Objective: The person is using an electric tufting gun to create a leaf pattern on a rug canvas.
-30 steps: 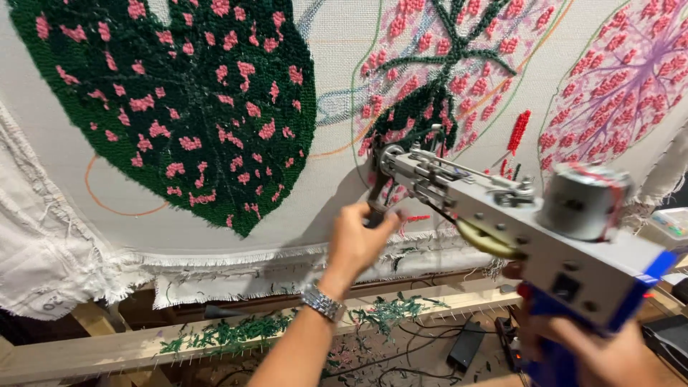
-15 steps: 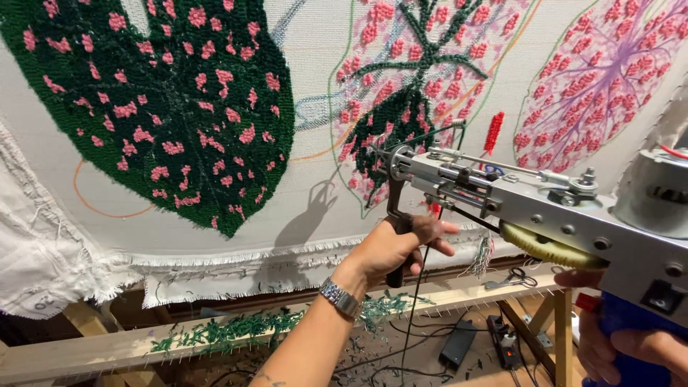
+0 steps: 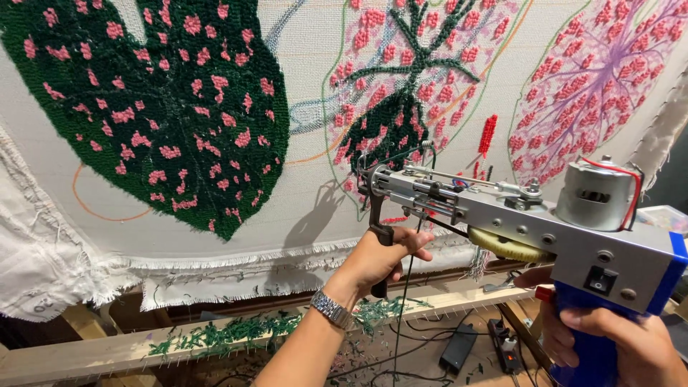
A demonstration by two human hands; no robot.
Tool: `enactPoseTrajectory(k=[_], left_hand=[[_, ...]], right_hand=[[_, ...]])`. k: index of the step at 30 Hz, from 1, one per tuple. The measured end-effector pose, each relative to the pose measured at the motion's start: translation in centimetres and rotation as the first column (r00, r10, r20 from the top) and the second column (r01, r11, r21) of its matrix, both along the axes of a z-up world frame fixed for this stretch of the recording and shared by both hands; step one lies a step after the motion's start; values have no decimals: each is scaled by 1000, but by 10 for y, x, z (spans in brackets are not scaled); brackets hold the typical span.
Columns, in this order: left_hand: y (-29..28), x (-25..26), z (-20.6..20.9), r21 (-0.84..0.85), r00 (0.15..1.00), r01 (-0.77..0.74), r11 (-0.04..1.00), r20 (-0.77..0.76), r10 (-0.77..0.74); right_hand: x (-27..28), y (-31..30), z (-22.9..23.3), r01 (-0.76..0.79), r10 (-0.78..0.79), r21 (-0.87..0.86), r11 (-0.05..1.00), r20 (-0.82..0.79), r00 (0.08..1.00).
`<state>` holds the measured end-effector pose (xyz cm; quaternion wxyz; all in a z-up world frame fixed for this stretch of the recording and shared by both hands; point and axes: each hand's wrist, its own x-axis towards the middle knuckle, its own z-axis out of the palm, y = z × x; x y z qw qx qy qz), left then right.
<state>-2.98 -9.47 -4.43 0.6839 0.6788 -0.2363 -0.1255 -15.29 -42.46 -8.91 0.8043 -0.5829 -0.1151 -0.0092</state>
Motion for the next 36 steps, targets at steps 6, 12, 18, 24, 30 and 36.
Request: enactPoseTrajectory(k=[6, 12, 18, 24, 30, 36], left_hand=[[-1, 6, -6, -52, 999, 7, 999, 35, -5], [-2, 3, -2, -62, 1000, 25, 998, -2, -25], [-3, -3, 1, -62, 999, 16, 998, -48, -19], [-1, -6, 1, -57, 999, 26, 998, -44, -29], [-2, -7, 2, -55, 999, 21, 998, -47, -23], [-3, -6, 4, -53, 998, 16, 998, -59, -19]], right_hand=[[6, -9, -8, 146, -147, -46, 988, -4, 989], [5, -15, -15, 121, -122, 11, 993, 21, 992], [8, -24, -9, 63, -63, -16, 998, -54, 997], [32, -57, -28, -106, 104, -43, 993, -32, 994], [13, -40, -25, -15, 15, 9, 1000, 1, 1000], [9, -30, -9, -7, 7, -72, 997, -8, 1000]])
